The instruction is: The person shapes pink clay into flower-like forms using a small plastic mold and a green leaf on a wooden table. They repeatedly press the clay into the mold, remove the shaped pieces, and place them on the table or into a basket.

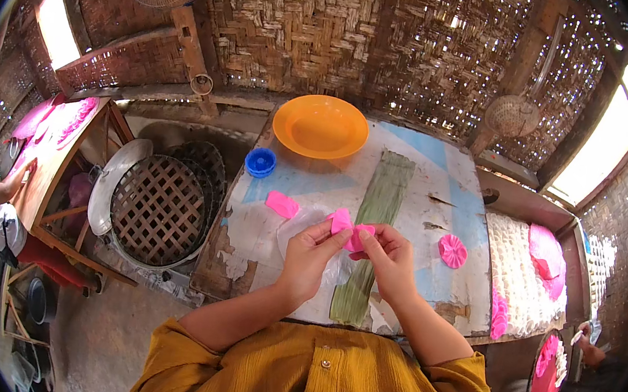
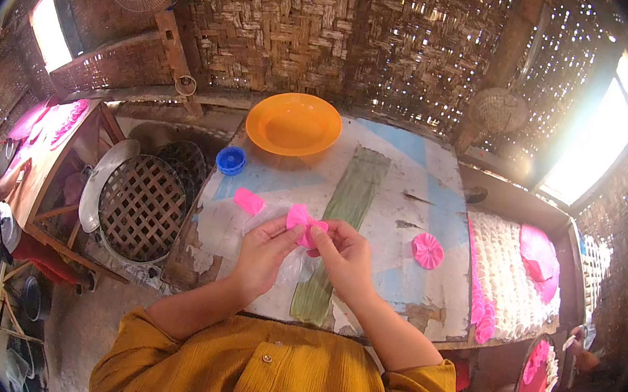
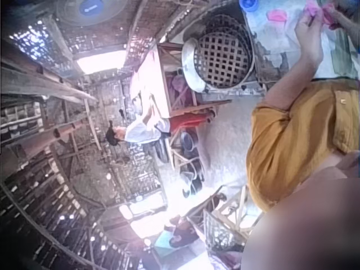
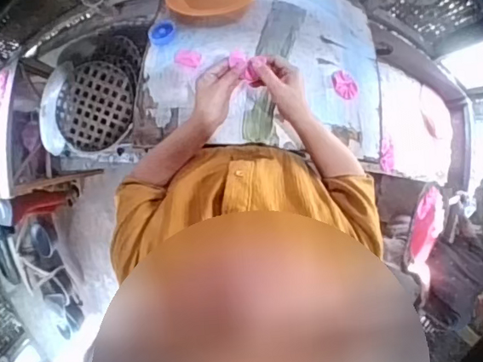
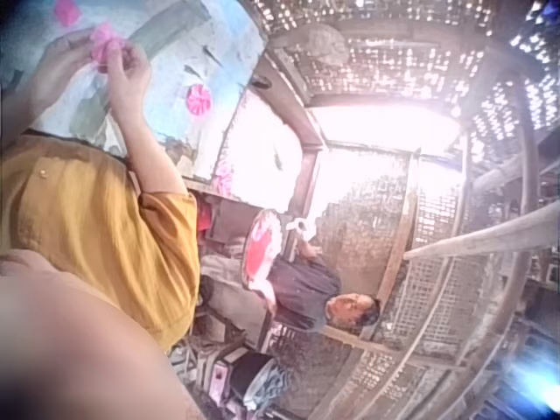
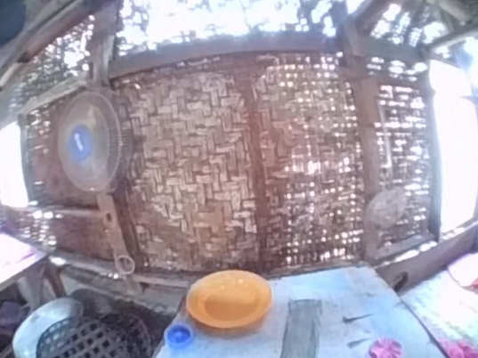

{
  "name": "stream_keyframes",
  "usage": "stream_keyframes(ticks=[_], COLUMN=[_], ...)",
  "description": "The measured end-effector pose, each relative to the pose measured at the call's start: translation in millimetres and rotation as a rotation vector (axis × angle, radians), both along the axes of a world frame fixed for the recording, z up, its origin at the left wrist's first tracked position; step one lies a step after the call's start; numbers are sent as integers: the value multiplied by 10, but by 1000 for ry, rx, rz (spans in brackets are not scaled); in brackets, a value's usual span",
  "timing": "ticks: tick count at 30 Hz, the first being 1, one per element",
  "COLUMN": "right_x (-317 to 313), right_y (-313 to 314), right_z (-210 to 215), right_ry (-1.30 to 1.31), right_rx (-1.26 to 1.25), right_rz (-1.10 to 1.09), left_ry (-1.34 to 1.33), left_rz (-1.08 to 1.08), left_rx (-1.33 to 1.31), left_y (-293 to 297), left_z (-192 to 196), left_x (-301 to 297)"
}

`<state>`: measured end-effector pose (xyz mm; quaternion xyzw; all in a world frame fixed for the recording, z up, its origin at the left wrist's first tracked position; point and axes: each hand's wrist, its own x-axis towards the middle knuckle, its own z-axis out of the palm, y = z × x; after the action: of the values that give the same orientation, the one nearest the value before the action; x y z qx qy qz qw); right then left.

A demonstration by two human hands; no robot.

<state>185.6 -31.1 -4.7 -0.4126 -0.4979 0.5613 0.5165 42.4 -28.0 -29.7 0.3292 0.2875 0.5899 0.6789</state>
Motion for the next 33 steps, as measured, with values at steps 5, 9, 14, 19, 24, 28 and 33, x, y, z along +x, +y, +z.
stream_keyframes(ticks=[5, 9, 14, 19, 24, 28, 33], right_x=[-19, 4, 22, 64, 79, 59, 84], right_y=[-12, -19, 0, 42, 73, 56, 35], right_z=[9, 60, 98, 153, 299, 407, 440], right_ry=[-417, -763, -963, -1011, -988, -921, -849], right_rx=[246, 677, 981, 1084, 1067, 898, 623], right_rz=[-149, -247, -255, -104, -19, 83, 202], left_ry=[45, 5, 35, 83, 89, 152, 201], left_rz=[63, 48, -5, -23, -67, -137, -151], left_rx=[49, 31, 15, 55, 56, 114, 110], left_y=[10, -2, -5, -21, -39, -37, -37], left_z=[-52, -87, -110, -104, -85, -89, -98], left_x=[35, 27, -27, -53, -96, -126, -100])
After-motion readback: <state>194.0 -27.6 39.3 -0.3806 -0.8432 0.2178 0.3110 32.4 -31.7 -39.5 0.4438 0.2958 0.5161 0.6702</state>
